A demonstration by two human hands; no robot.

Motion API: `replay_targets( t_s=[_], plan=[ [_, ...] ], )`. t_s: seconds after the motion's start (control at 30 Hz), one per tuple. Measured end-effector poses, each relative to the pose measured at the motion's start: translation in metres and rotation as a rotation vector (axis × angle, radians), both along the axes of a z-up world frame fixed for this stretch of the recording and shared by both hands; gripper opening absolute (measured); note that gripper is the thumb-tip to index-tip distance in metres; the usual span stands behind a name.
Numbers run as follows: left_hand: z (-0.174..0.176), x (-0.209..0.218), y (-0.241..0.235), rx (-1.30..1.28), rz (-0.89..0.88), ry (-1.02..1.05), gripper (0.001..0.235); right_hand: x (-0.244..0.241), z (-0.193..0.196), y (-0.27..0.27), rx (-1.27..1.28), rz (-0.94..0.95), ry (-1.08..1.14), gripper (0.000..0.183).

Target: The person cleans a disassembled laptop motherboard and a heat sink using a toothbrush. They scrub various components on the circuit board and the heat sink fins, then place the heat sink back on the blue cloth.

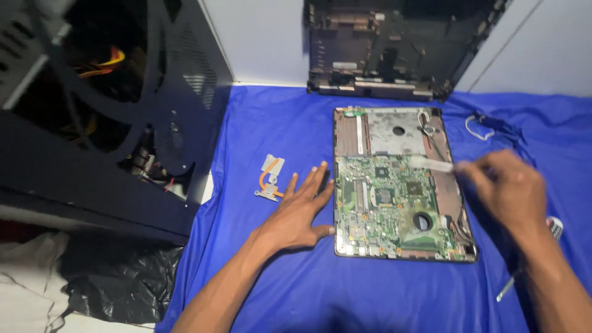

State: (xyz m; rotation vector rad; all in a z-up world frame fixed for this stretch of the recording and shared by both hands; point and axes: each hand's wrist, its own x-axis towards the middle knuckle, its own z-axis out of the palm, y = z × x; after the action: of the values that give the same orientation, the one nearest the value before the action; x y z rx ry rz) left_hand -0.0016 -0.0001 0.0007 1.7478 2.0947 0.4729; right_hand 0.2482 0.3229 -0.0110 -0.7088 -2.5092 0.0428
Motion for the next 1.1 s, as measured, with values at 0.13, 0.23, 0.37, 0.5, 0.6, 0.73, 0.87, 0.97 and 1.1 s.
replay_targets(
  t_s=[0.13,0.23,0.37,0.5,0.6,0.73,0.87,0.97,1.1],
  plan=[
    [0.003,0.001,0.001,-0.029,0.02,-0.021,0.096,-0.019,0.0,-0.022,-0.112,0.119,0.013,0.027],
    [0.001,0.002,0.001,-0.019,0.011,0.001,0.097,-0.036,0.001,-0.04,-0.008,-0.014,0.038,0.025],
    [0.001,0.001,0.0,-0.009,0.009,-0.017,0.097,-0.063,0.01,-0.064,-0.161,0.131,-0.003,0.022],
    [0.001,0.001,0.001,-0.007,0.01,-0.017,0.096,-0.065,0.029,-0.041,-0.32,0.005,-0.096,0.025],
    [0.0,0.001,0.001,-0.005,0.008,-0.017,0.096,-0.059,0.016,-0.016,-0.173,0.167,-0.034,0.018],
    [-0.001,0.001,0.0,0.003,0.004,-0.016,0.097,-0.078,0.023,-0.056,-0.304,0.195,-0.099,0.019],
    [0.0,0.0,-0.001,-0.004,0.01,-0.039,0.096,-0.077,0.017,-0.05,-0.187,0.35,-0.001,0.012],
    [-0.001,0.001,0.0,0.005,0.005,-0.025,0.097,-0.08,0.02,-0.059,-0.193,0.363,0.005,0.013],
    [0.027,0.009,-0.004,0.016,0.065,-0.149,0.087,-0.094,0.027,-0.08,-0.285,0.284,-0.035,0.011]
  ],
)
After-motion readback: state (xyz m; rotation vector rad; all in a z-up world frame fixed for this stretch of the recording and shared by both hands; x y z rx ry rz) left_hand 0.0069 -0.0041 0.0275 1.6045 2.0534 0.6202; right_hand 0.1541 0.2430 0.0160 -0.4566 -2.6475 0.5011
